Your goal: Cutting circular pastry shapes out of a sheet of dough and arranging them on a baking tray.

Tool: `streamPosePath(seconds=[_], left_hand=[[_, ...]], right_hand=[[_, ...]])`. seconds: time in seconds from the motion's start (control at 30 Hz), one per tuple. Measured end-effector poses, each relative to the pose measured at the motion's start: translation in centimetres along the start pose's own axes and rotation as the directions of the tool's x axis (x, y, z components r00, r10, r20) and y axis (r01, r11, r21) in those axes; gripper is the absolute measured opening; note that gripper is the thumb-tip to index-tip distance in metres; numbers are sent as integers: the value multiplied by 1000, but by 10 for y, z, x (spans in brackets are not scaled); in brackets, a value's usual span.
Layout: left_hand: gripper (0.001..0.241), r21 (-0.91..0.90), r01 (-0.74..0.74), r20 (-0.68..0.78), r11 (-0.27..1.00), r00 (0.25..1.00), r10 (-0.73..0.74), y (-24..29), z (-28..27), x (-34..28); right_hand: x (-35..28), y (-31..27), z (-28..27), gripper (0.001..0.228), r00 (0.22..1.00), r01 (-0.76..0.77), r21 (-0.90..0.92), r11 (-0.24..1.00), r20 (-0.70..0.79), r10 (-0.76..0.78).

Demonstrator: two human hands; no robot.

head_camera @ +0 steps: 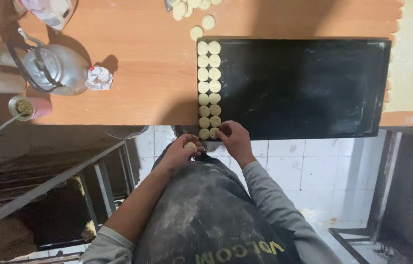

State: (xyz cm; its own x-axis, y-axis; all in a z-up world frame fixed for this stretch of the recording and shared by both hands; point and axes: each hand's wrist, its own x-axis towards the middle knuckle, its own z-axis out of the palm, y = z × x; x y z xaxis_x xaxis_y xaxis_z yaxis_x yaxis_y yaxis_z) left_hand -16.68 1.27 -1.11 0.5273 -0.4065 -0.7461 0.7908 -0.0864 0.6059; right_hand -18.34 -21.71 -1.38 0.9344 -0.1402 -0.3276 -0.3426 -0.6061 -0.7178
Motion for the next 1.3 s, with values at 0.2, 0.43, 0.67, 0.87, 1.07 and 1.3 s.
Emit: streamPosePath(seconds=[0.2,0.43,0.67,0.87,1.07,1.3], left_hand=[[48,-22,12,74,1000,997,-10,5,-12,21],[61,-268,231,279,935,948,-155,85,3,36],[55,-395,44,264,918,962,67,82,-2,98],[60,-557,50,199,829,977,76,103,9,108],[65,-583,85,62,808,996,-60,143,17,129],[64,-478,-28,2,878,999,33,156,-1,143]], right_hand=[[-6,-5,0,24,999,-8,59,998,-36,10],[-7,-83,-34,36,973,217,-64,974,-62,-221],[49,-57,-35,47,998,-35,335,942,57,17],[97,-97,-68,47,935,351,-20,936,67,-349],[143,-78,-66,32,990,37,162,986,126,-58],[226,-16,-52,33,964,-78,400,913,-203,172]])
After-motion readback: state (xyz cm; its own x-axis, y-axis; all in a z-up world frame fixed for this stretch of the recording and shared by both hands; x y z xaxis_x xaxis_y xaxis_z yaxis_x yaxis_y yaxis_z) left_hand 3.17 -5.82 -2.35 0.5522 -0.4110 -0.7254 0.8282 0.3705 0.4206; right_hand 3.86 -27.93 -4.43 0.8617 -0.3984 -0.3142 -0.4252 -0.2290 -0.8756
